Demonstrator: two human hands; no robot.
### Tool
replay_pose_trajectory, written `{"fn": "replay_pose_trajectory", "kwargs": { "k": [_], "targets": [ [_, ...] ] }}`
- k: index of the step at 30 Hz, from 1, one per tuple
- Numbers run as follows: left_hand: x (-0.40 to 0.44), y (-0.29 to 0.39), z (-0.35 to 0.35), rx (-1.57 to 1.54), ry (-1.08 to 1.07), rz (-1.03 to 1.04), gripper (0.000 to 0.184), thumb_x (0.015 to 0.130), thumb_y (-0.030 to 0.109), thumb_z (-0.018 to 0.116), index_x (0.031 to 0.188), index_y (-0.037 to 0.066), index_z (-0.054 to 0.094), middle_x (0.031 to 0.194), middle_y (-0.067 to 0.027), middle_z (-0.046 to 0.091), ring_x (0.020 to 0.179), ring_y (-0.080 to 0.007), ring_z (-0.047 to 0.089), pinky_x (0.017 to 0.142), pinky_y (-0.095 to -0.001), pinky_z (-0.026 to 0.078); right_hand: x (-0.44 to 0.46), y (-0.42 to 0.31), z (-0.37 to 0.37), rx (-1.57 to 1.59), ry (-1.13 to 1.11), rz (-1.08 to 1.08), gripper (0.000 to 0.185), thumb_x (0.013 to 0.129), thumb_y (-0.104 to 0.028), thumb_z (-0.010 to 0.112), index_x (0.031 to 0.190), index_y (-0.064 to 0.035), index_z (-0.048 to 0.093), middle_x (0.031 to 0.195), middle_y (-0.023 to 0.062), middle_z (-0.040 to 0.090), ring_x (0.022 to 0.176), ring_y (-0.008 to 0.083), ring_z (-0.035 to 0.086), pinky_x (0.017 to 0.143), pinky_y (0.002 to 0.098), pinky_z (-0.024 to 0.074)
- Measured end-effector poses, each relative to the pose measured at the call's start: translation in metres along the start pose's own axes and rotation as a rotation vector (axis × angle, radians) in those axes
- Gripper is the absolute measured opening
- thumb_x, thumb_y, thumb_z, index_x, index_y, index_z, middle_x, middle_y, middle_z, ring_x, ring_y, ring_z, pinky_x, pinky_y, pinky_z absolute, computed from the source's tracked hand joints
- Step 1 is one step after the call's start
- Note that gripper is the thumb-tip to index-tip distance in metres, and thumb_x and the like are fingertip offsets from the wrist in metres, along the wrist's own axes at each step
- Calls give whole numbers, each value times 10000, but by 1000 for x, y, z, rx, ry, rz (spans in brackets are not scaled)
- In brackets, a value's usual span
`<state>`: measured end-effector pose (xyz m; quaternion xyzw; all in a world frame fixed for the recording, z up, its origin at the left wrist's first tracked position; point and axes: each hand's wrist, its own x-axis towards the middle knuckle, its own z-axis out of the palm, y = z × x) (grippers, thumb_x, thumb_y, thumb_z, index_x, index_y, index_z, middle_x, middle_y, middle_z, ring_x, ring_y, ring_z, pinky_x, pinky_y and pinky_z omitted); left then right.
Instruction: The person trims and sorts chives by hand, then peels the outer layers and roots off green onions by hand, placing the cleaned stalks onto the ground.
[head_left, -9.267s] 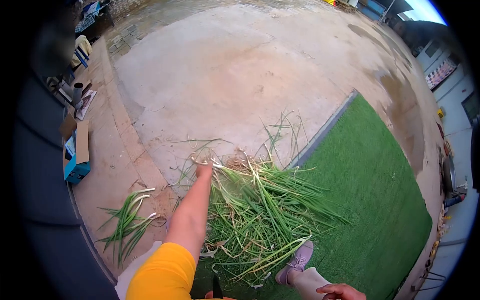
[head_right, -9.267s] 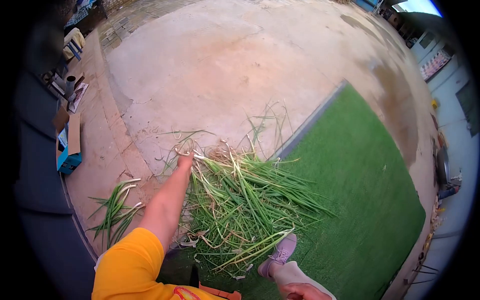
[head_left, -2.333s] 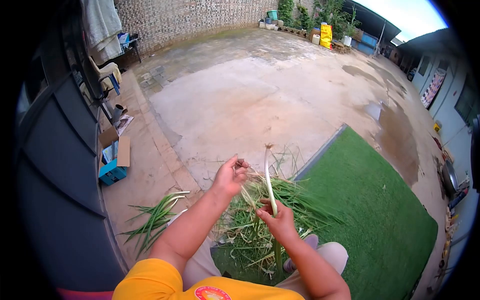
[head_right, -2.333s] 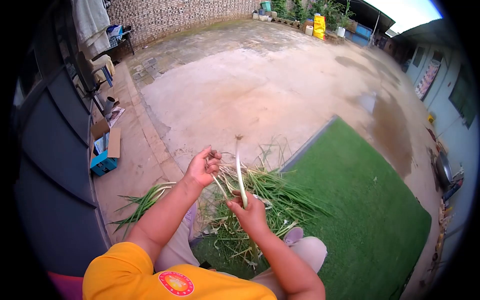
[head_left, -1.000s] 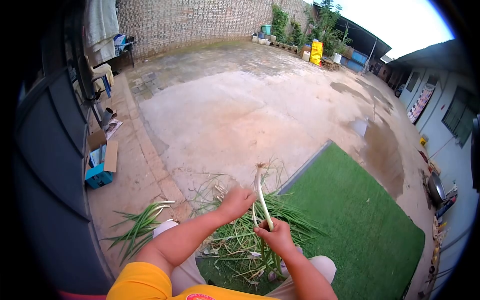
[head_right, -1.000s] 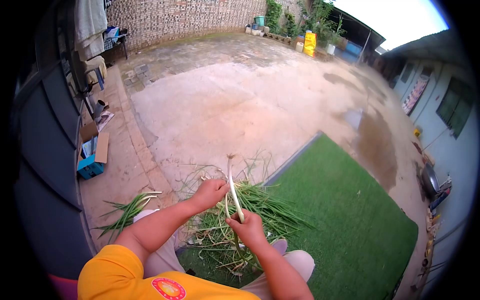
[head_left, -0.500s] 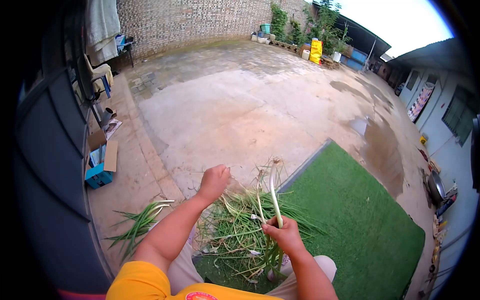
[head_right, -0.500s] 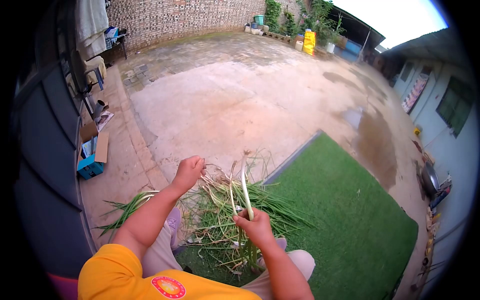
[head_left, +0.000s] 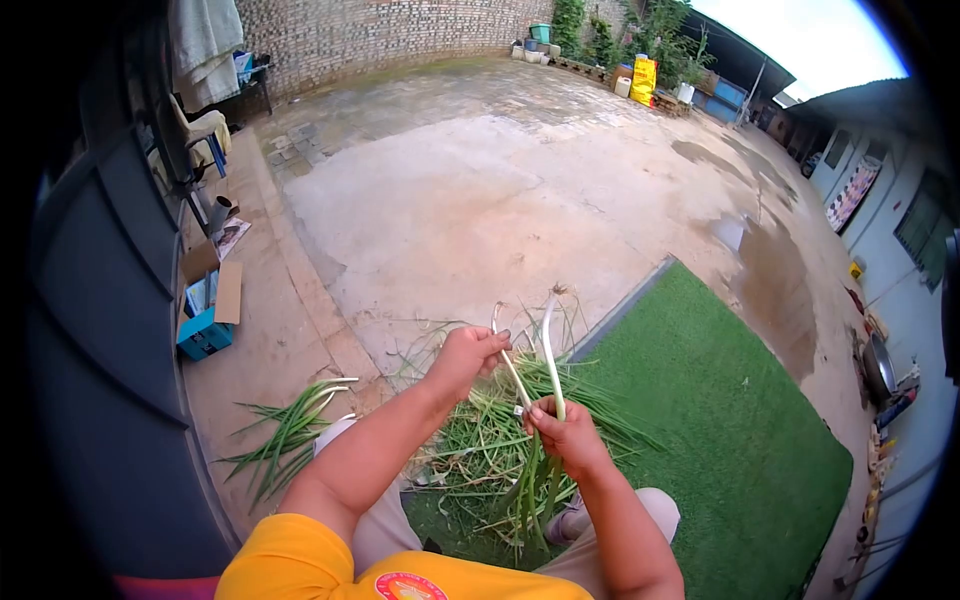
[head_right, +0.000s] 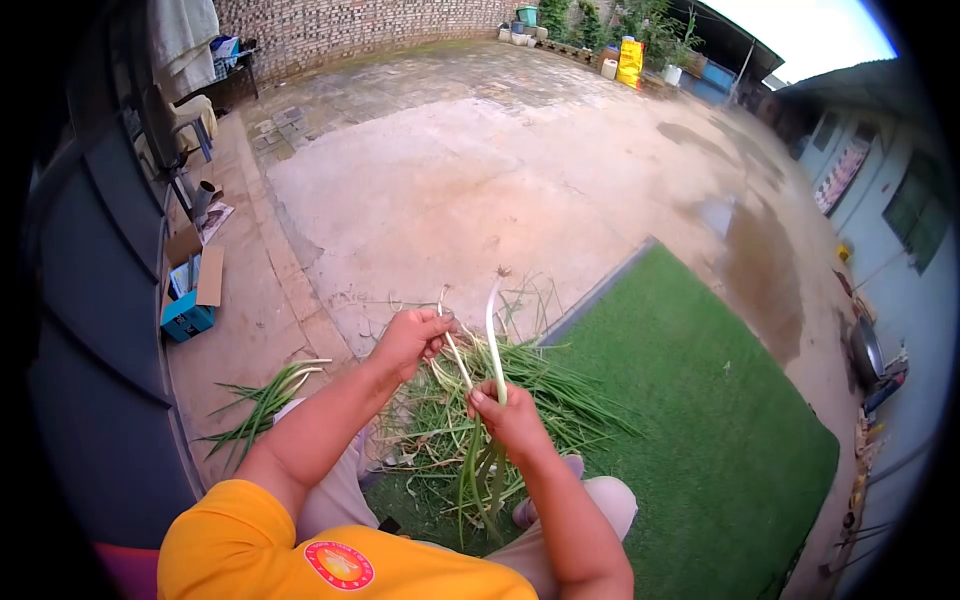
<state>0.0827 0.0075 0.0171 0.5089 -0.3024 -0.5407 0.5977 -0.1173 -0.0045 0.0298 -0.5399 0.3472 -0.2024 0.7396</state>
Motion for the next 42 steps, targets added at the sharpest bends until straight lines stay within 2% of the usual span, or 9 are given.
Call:
{"fn": "replay_pose_trajectory", "kwargs": {
  "k": [8,13,16,25,28,30,36,40,42],
  "targets": [
    [22,3,-34,-256,267,38,139,808,139,625,762,27,557,634,-11,539,507,-39,440,410,-149,348,4,4,0,203,-57,91,104,871,-134,521,842,-36,542,640,-17,523,427,25,316,382,169,231],
    [15,9,-25,-299,249,7,166,820,180,616,788,28,559,661,-21,552,533,-47,463,413,-149,355,3,4,-3,404,-132,138,120,891,-124,479,874,-14,524,656,5,521,419,27,304,362,161,239],
    [1,18,-8,-259,33,-56,192,815,192,621,820,5,575,704,-39,583,531,-54,466,466,-175,383,2,2,-6,425,-163,144,130,898,-126,464,889,-8,519,673,4,516,427,23,307,365,154,249],
    [-2,18,0,308,169,211,192,830,174,592,722,15,599,573,-22,570,476,-43,479,417,-179,357,2,10,3,58,-58,31,220,768,-159,660,916,-26,566,761,55,637,454,20,414,385,152,289],
    [-3,13,0,633,281,345,228,822,188,596,656,34,567,528,-50,549,441,-111,483,412,-243,365,0,8,6,109,-43,10,184,781,-143,642,902,-25,568,720,45,629,455,21,428,389,151,296],
    [-5,15,2,1185,441,742,267,816,209,591,623,39,522,531,-105,519,438,-236,487,429,-326,381,-3,1,5,103,-46,38,164,786,-115,631,895,-18,557,717,40,621,507,38,469,411,165,315],
    [-7,22,4,1444,477,862,319,809,270,578,577,71,488,568,-124,513,531,-313,525,478,-383,407,-3,2,-1,158,-54,42,106,805,-79,596,857,4,555,697,66,620,520,65,534,420,162,364],
    [5,36,-32,1412,630,876,277,818,231,569,617,50,509,587,-117,538,522,-284,533,484,-363,410,-4,7,-5,206,-21,7,97,797,-49,598,850,18,551,708,81,620,585,94,582,479,175,433],
    [9,41,-48,954,554,648,214,823,171,553,672,20,534,608,-107,568,529,-230,538,484,-327,410,-4,9,-8,196,1,-5,95,792,-39,600,847,23,552,717,88,620,613,107,597,508,189,458]
  ]
}}
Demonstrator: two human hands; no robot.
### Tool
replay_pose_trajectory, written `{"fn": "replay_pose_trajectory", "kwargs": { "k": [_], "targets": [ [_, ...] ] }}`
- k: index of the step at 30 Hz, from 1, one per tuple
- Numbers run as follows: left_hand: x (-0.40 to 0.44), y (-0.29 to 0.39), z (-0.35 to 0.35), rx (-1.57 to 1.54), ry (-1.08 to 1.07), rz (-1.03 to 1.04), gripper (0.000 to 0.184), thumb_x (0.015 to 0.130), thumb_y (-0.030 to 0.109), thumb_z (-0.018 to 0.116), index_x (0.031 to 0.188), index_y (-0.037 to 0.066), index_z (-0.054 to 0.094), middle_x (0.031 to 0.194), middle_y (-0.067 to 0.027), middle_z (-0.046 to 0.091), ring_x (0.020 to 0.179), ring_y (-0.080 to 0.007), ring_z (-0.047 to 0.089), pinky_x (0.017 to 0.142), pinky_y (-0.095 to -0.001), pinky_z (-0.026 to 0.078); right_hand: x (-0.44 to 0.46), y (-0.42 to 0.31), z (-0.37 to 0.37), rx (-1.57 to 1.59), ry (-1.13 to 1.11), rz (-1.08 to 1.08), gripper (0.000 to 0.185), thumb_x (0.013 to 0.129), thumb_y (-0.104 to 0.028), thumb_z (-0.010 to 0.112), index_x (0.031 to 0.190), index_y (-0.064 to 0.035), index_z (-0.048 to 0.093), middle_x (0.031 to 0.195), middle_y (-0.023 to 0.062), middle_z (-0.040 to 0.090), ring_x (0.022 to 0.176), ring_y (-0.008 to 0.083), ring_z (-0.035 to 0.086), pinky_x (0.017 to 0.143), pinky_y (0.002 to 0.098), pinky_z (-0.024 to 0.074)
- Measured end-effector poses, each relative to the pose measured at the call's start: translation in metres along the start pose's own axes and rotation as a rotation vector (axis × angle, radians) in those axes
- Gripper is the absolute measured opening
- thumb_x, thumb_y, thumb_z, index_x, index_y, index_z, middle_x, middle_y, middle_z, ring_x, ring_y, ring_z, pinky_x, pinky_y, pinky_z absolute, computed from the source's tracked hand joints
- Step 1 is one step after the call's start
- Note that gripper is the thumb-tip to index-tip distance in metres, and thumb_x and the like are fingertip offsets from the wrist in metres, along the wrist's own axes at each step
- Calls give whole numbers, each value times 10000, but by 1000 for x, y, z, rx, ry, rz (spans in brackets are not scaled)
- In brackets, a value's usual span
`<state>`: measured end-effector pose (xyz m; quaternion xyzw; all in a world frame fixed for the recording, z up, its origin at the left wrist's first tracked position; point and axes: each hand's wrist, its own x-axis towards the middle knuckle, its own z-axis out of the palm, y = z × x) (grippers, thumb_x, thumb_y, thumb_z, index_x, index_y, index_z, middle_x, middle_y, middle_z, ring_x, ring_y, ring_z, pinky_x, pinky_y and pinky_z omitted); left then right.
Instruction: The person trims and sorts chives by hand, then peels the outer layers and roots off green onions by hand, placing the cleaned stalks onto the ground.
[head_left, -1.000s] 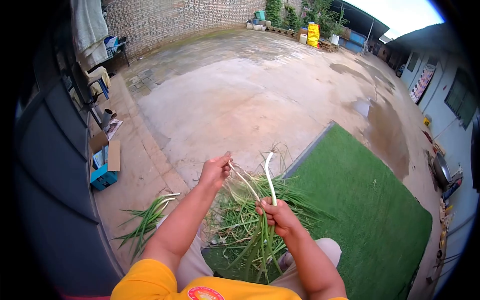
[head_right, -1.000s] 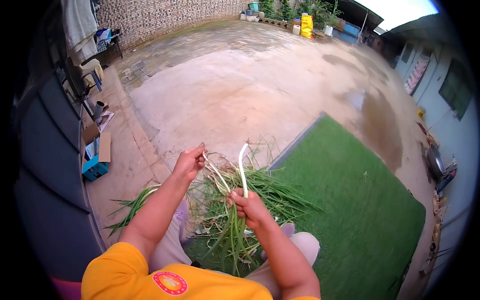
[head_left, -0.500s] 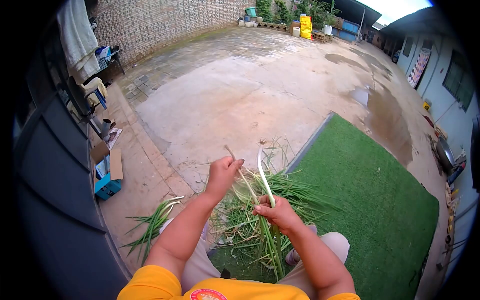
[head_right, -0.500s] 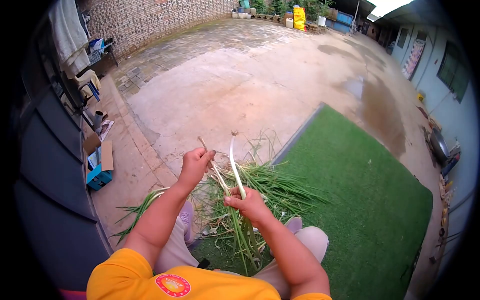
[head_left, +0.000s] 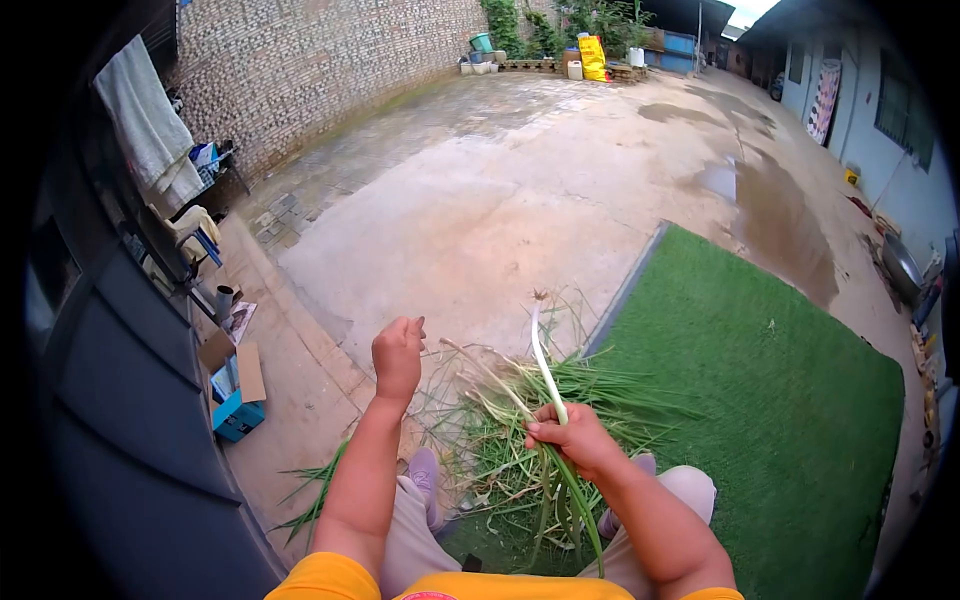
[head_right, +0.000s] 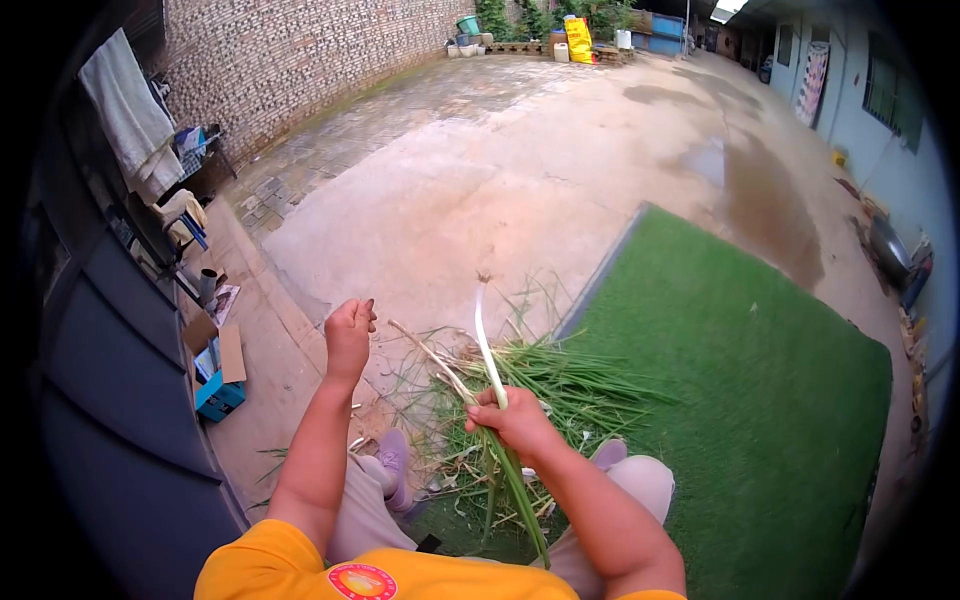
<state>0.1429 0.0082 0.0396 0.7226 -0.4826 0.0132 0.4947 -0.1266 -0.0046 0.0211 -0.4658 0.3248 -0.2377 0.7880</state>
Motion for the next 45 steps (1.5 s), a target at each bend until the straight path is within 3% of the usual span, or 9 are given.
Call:
{"fn": "replay_pose_trajectory", "kwargs": {
  "k": [5,9,15,19,24,30,34,36,45],
  "targets": [
    [-15,25,-3,-335,26,-201,107,788,57,568,880,13,603,832,-114,610,650,-205,573,583,-309,449,2,2,-2,-62,118,-113,147,773,-77,637,864,9,561,730,68,616,626,102,571,538,199,419],
    [-41,62,-4,-96,-274,536,236,719,50,637,953,61,610,911,-78,604,884,-232,551,753,-353,437,7,3,-1,-310,177,-187,200,733,-79,683,864,20,568,732,41,605,643,80,546,556,210,421],
    [-56,59,10,-167,-709,595,141,682,86,672,814,89,624,834,-49,577,871,-236,516,828,-363,365,8,11,8,-431,115,-250,226,702,-70,704,865,22,578,725,35,596,654,83,541,583,233,445],
    [-58,55,10,-231,-717,605,111,699,67,649,790,72,586,813,-56,557,848,-247,508,822,-362,359,4,-3,6,-238,-64,-86,204,772,-160,655,899,-12,596,764,39,613,618,55,513,510,194,395],
    [-68,57,11,-391,-547,320,57,767,77,548,786,25,536,773,-112,520,785,-287,495,725,-361,383,7,-1,-2,47,-169,148,169,847,-213,570,867,-48,600,719,18,599,516,30,432,410,169,299],
    [-59,40,14,-320,-320,52,110,795,105,528,793,-5,535,766,-138,529,745,-263,520,683,-328,407,6,1,0,-154,-164,124,110,822,-160,599,832,-51,593,632,-21,552,459,23,400,374,158,263],
    [-49,37,9,-315,-253,83,118,797,107,531,798,-11,540,732,-127,545,693,-229,527,660,-312,416,5,3,5,-177,-102,102,95,809,-139,610,837,-50,593,622,-21,553,455,29,406,381,168,274],
    [-44,37,6,-319,-242,-10,83,836,77,528,786,10,535,702,-36,562,674,-102,502,645,-240,412,4,2,7,-160,-104,111,97,809,-139,612,844,-50,595,618,-20,556,451,30,405,380,169,275],
    [-4,-7,-14,-519,29,-143,114,842,91,531,769,5,539,684,-18,541,656,-84,463,629,-229,389,-3,-2,3,-140,-135,50,112,808,-156,614,838,-51,593,616,-17,560,431,28,391,374,165,271]
  ]
}}
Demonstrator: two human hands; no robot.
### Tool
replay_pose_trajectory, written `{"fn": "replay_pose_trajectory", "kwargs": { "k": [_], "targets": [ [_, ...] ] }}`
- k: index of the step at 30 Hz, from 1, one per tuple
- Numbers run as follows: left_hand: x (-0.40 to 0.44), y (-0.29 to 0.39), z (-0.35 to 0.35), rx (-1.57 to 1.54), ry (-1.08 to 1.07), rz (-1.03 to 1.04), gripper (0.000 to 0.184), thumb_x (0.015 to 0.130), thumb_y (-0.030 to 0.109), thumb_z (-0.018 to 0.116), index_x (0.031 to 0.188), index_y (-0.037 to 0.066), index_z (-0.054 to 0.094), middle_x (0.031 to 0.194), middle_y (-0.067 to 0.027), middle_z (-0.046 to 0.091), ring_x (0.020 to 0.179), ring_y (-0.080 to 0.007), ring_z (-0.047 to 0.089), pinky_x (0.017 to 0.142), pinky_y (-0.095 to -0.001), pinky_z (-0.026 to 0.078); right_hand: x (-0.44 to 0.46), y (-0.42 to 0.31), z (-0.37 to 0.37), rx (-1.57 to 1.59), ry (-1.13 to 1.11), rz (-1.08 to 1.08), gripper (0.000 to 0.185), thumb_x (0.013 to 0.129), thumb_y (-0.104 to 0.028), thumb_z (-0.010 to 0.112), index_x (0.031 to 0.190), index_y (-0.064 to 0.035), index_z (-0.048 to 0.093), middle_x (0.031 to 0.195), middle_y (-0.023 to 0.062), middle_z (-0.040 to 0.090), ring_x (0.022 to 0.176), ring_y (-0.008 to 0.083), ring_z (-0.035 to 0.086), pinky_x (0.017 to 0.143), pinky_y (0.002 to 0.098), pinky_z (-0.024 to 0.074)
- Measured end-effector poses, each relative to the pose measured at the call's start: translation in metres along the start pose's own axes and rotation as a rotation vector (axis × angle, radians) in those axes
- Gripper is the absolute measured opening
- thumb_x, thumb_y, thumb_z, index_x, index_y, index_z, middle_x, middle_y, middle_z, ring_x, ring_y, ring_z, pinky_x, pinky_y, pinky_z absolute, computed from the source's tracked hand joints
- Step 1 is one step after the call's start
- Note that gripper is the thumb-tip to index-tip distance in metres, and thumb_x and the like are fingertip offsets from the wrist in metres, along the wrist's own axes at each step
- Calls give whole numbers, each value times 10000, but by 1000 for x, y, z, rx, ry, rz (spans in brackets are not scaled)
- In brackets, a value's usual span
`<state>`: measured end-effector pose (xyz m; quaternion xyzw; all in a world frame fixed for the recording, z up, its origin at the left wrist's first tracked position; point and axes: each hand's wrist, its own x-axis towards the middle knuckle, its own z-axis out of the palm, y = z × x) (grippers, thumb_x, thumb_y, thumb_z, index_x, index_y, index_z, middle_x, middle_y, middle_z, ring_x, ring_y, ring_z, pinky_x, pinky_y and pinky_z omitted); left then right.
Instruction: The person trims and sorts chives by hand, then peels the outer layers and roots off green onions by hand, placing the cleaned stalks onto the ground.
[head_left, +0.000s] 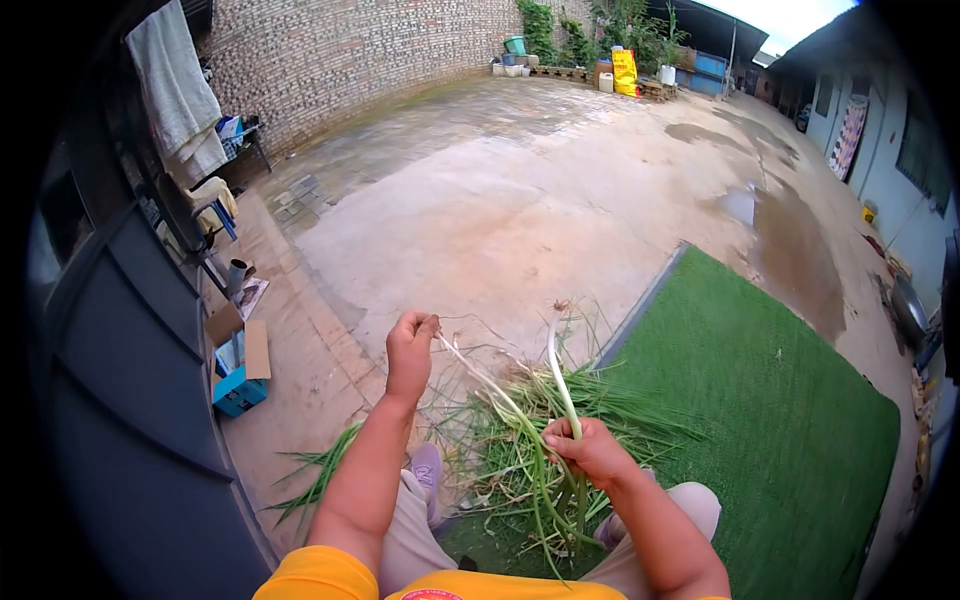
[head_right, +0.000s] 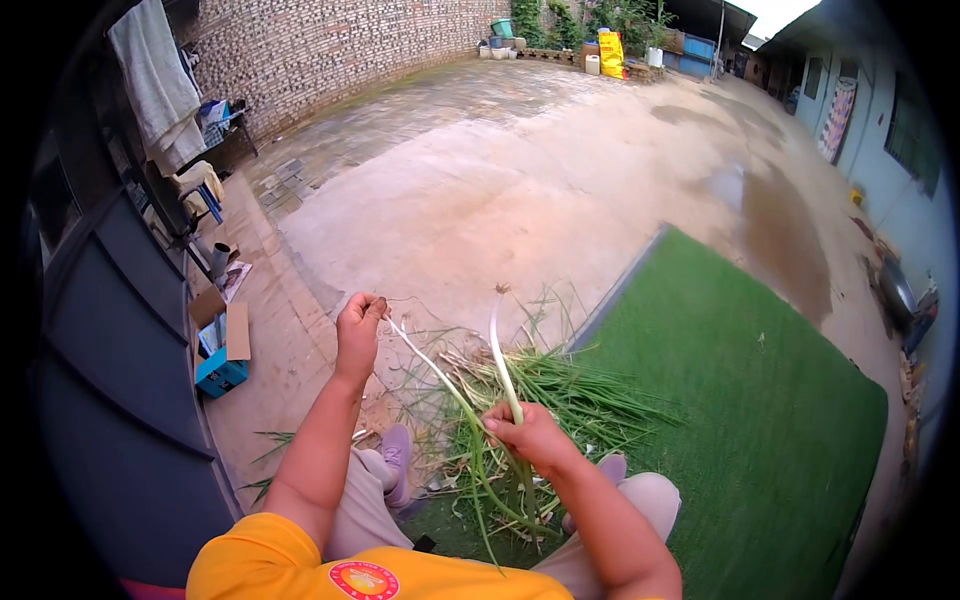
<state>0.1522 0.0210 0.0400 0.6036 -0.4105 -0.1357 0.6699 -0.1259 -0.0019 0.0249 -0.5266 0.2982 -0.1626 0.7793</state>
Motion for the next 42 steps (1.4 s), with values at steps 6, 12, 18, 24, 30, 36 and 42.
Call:
{"fn": "replay_pose_trajectory", "kwargs": {
  "k": [6,12,18,24,30,36,42],
  "targets": [
    [34,-28,-40,6,178,-11,119,846,93,529,760,10,534,673,-17,532,651,-90,468,631,-229,386,-8,-4,-4,-6,7,26,99,814,-138,602,855,-49,590,626,-14,557,444,29,398,392,164,271],
    [51,-47,-81,-33,383,-6,128,856,96,525,760,12,539,659,-8,517,617,-79,448,597,-222,372,-14,-3,-11,-27,4,16,87,814,-133,598,842,-50,599,622,-23,555,456,29,406,401,165,272],
    [52,-57,-109,-51,463,-64,118,852,87,525,775,4,559,663,2,528,603,-75,460,576,-214,385,-22,-1,-22,-11,52,-13,78,815,-141,599,830,-64,599,621,-30,552,443,24,384,402,167,267],
    [-2,-33,-35,450,-395,-307,208,840,163,555,911,-22,619,821,-80,629,765,-119,569,698,-256,451,-18,1,-26,-10,104,-39,86,825,-146,594,834,-63,574,630,-4,552,424,28,388,369,164,260],
    [-57,7,44,-431,-568,-752,261,852,270,565,904,17,600,801,-30,597,665,-115,542,567,-226,445,-6,7,-10,-115,13,-46,124,836,-168,581,872,-49,583,643,-11,564,463,29,394,413,168,274],
    [-64,22,68,-283,-481,-541,244,868,247,548,726,50,573,591,26,497,482,-47,390,445,-182,311,6,8,10,-64,79,-68,211,861,-224,550,957,-36,554,723,40,605,542,31,436,432,163,290],
    [-76,29,84,-35,-434,-250,307,880,248,514,673,23,529,545,-42,465,492,-113,442,451,-282,355,10,-1,24,26,200,-220,103,827,-93,583,860,-18,520,656,70,603,434,29,380,408,154,271]
  ]
}}
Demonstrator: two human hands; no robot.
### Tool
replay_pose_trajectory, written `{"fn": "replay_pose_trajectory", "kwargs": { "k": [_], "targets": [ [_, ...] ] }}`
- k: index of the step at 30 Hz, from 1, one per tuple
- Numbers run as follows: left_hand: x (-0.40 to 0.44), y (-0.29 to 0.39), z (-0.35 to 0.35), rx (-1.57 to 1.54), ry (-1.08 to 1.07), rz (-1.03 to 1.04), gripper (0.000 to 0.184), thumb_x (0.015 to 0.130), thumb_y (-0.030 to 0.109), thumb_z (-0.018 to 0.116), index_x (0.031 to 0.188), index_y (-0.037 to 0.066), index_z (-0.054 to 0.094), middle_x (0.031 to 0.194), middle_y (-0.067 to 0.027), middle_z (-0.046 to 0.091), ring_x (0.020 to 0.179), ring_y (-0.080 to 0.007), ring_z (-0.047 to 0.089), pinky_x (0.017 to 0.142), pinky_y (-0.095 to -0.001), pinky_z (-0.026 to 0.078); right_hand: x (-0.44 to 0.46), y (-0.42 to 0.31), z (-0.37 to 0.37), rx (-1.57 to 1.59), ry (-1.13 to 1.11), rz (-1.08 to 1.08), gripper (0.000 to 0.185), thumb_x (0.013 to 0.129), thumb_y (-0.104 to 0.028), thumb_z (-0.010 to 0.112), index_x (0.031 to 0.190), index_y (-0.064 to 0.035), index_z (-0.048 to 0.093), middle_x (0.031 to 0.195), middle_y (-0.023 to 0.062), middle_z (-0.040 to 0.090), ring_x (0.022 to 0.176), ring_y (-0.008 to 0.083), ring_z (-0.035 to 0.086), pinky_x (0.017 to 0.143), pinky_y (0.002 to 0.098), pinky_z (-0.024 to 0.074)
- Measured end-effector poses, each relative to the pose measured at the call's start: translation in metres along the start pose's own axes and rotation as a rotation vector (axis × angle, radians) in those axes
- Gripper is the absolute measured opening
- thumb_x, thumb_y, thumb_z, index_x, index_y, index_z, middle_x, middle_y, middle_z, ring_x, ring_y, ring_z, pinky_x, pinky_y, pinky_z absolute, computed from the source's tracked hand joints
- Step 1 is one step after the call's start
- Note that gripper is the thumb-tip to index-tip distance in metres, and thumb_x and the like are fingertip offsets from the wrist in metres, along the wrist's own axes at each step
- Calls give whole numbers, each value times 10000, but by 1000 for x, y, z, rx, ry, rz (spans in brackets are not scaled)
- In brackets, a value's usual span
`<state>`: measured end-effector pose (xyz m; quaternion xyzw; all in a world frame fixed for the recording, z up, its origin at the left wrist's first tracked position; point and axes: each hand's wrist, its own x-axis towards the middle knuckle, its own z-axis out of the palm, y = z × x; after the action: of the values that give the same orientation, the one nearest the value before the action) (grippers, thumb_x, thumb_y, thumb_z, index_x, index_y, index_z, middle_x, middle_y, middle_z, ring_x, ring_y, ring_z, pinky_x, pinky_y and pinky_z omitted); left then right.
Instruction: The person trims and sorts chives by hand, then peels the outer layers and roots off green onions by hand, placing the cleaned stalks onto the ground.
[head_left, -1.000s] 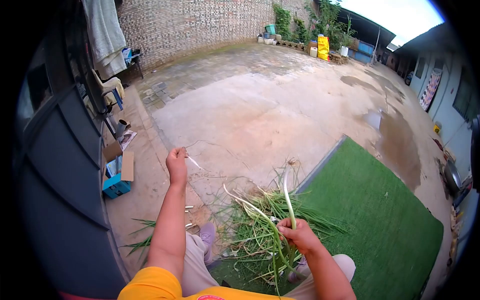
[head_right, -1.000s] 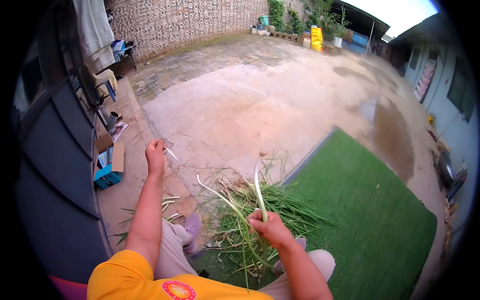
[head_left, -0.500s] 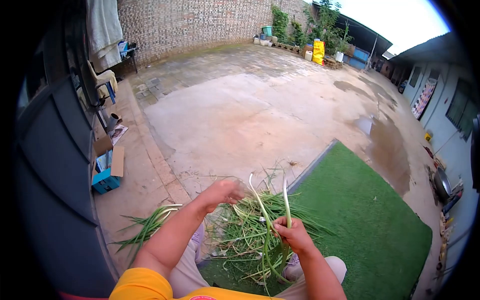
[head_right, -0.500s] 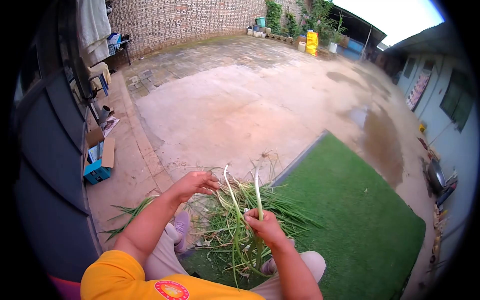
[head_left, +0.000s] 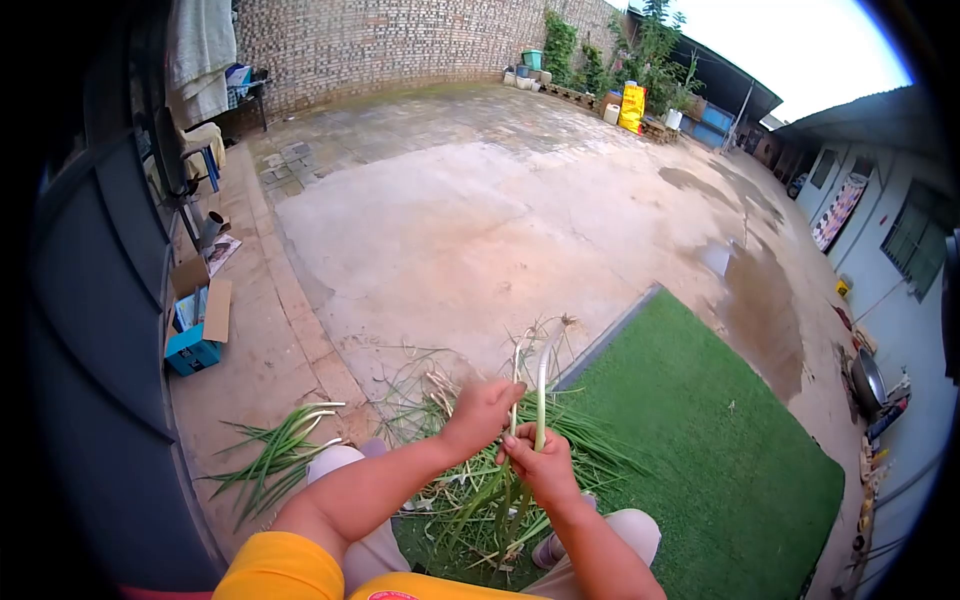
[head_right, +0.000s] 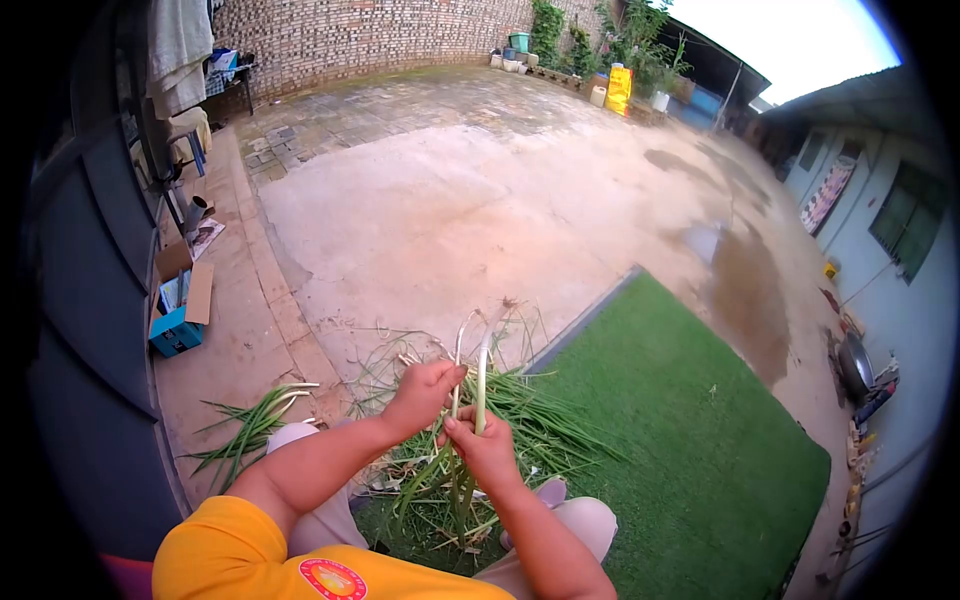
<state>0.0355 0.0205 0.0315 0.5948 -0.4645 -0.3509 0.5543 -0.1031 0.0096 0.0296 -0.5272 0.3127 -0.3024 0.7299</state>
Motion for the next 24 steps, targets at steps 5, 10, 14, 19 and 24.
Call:
{"fn": "replay_pose_trajectory", "kwargs": {
  "k": [5,10,14,19,24],
  "targets": [
    [7,4,-2,382,48,257,295,870,239,510,676,16,523,548,-145,459,464,-246,455,462,-349,367,1,-7,-7,-55,-12,0,93,821,-73,589,856,-8,531,653,54,594,470,43,440,430,162,310],
    [10,1,-9,617,53,605,274,855,213,518,664,16,524,566,-162,493,478,-301,475,467,-362,376,-7,-9,-13,-181,16,-46,96,815,-69,602,814,-2,533,649,22,575,560,83,539,510,197,393],
    [12,4,-20,503,-38,389,252,867,213,459,697,37,518,654,-154,528,597,-318,523,525,-399,403,-8,-4,-21,-144,-38,-40,101,815,-84,606,827,-9,539,641,27,578,532,65,510,480,185,367],
    [22,-6,-28,-226,60,-83,275,893,252,486,762,32,586,624,-4,552,555,-71,497,468,-216,377,-11,-10,-21,-116,-28,78,103,818,-121,607,831,-27,566,643,1,588,565,40,492,518,183,362],
    [16,1,-21,-175,-45,-144,269,863,243,504,730,19,572,605,-26,552,536,-88,490,471,-228,375,-8,0,-14,-162,-29,17,102,823,-112,603,857,-33,547,634,13,589,482,31,438,429,163,301]
  ]
}}
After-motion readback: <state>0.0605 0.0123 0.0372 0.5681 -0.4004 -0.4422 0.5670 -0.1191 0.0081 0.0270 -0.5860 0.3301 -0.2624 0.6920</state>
